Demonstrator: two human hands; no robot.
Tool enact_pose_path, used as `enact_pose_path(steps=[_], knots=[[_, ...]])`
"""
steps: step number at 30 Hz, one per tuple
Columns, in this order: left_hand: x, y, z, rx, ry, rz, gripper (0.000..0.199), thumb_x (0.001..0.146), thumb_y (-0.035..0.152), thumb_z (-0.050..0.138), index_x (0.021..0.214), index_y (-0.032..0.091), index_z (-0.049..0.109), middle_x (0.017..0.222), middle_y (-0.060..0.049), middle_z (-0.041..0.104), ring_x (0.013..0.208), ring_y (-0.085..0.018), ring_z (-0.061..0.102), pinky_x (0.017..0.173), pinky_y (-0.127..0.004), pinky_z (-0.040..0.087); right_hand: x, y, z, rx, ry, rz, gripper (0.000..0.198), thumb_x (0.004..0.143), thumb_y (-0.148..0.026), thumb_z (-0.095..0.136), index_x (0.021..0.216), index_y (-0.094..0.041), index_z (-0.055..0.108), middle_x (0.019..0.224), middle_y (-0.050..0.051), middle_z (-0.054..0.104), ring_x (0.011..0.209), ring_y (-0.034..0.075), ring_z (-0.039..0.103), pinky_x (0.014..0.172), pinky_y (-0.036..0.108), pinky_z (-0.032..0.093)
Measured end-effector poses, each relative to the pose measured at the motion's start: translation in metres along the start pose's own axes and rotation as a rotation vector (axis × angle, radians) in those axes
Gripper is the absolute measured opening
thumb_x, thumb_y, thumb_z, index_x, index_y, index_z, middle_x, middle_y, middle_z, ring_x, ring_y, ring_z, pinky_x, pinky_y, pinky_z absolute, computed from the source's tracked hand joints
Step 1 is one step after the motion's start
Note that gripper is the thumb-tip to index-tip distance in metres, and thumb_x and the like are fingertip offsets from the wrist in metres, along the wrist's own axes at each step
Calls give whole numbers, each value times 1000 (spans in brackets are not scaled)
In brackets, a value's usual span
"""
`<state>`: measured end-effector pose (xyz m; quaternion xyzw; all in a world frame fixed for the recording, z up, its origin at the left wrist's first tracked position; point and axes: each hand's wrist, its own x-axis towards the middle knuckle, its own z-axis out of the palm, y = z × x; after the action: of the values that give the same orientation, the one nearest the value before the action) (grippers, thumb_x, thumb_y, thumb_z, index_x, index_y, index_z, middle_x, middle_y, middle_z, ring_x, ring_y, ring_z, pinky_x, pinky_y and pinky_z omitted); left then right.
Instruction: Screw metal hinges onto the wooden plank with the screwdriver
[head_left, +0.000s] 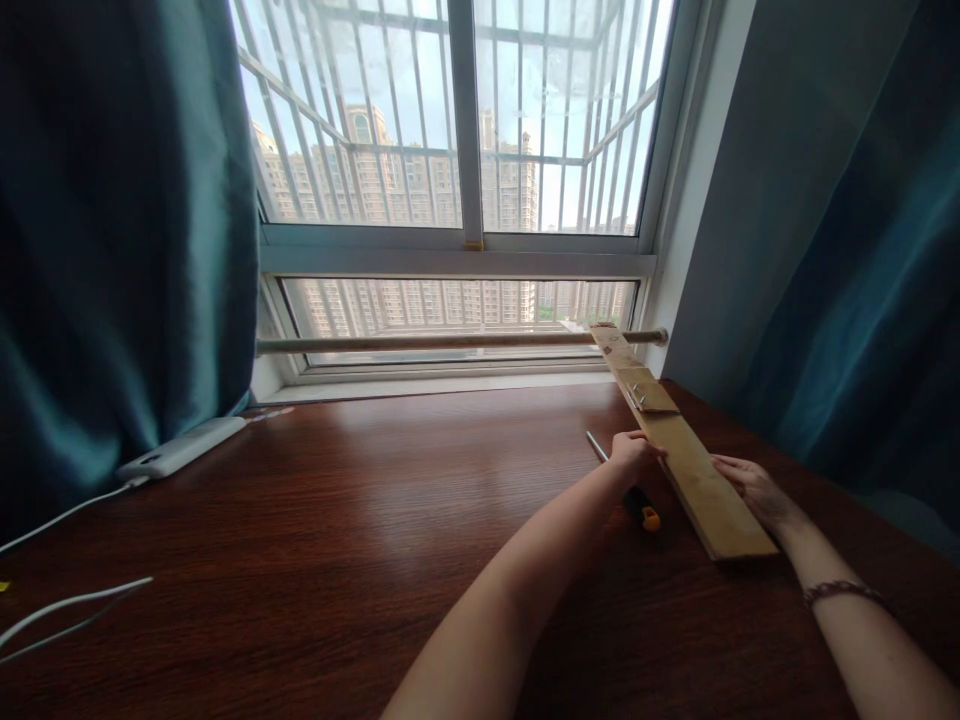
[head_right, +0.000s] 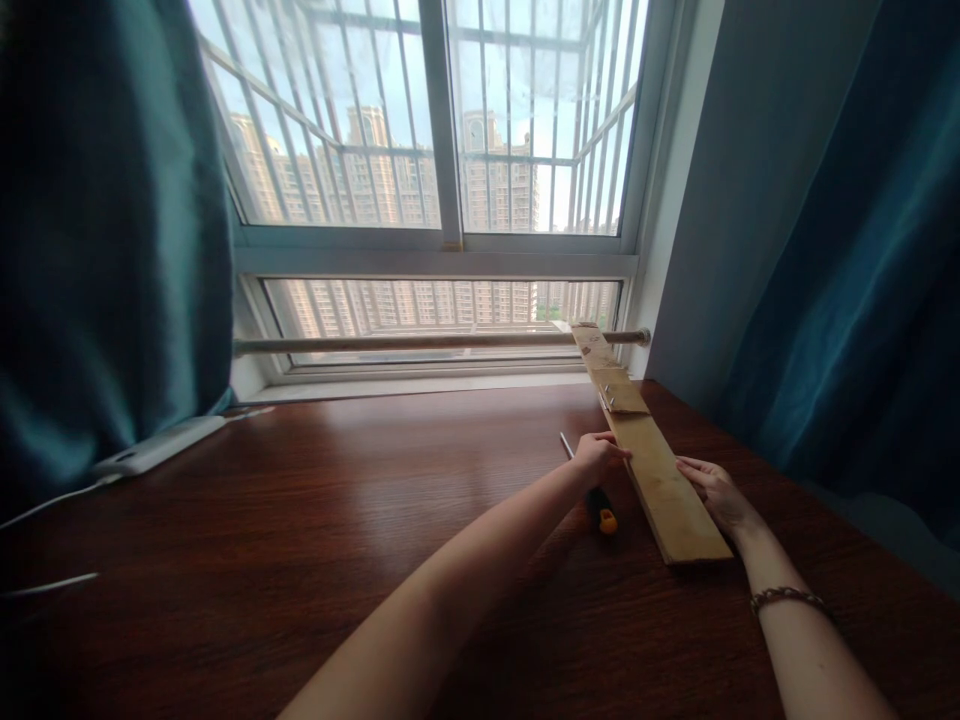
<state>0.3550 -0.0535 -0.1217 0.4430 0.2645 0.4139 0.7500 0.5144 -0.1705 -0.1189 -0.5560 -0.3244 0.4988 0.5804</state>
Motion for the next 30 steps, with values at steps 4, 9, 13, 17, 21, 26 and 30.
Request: enact_pose_path(steps=[4, 9, 13, 17, 21, 26, 30], knots=[[-2, 1, 1, 20, 14, -4, 24, 41, -3, 70, 61, 10, 68, 68, -7, 67, 65, -18, 62, 77, -35, 50, -1, 0, 1, -29, -26, 2, 25, 66, -24, 66, 91, -20, 66, 83, 6, 72, 68, 22, 68, 57, 27, 53], [-4, 7, 3, 110, 19, -18, 20, 45, -3, 68, 60, 10, 67, 68, -7, 67, 68, -19, 63, 76, -33, 50, -3, -3, 3, -106, -28, 3, 24, 68, -26, 64, 91, -20, 67, 86, 7, 72, 69, 23, 68, 58, 29, 54], [-7, 14, 2, 258, 18, -7, 15, 47, 0, 71, 56, 11, 65, 64, -7, 65, 75, -22, 63, 76, -34, 49, -6, -7, 8, -90, -33, 5, 22, 70, -27, 63, 91, -21, 67, 86, 5, 72, 67, 22, 68, 57, 28, 53], [-12, 24, 3, 436, -1, 33, 15, 48, 3, 72, 51, 13, 62, 59, -6, 62, 79, -25, 62, 79, -37, 47, -7, -6, 7, -93, -37, -10, 25, 70, -26, 64, 93, -19, 66, 87, 6, 72, 68, 22, 68, 57, 28, 53], [-23, 42, 6, 573, -21, 146, 14, 51, 10, 74, 53, 16, 62, 67, -8, 63, 87, -27, 60, 83, -35, 43, -3, -1, 2, -60, -32, 6, 24, 71, -26, 63, 94, -21, 66, 84, 4, 72, 66, 21, 68, 55, 27, 53], [-64, 78, -22, 740, -91, 381, 20, 58, 24, 73, 75, 16, 66, 80, -7, 65, 79, -21, 58, 77, -29, 43, 5, 0, -5, -82, 148, -216, 30, 67, -23, 65, 97, -19, 64, 101, 8, 68, 79, 21, 67, 65, 28, 56], [-130, 111, -83, 1014, -216, 495, 24, 76, 36, 56, 64, 16, 61, 48, 3, 48, 46, -8, 39, 51, -21, 32, 4, -7, -17, -146, 619, -588, 29, 60, -22, 72, 87, -18, 65, 103, 16, 65, 65, 16, 64, 48, 21, 48]])
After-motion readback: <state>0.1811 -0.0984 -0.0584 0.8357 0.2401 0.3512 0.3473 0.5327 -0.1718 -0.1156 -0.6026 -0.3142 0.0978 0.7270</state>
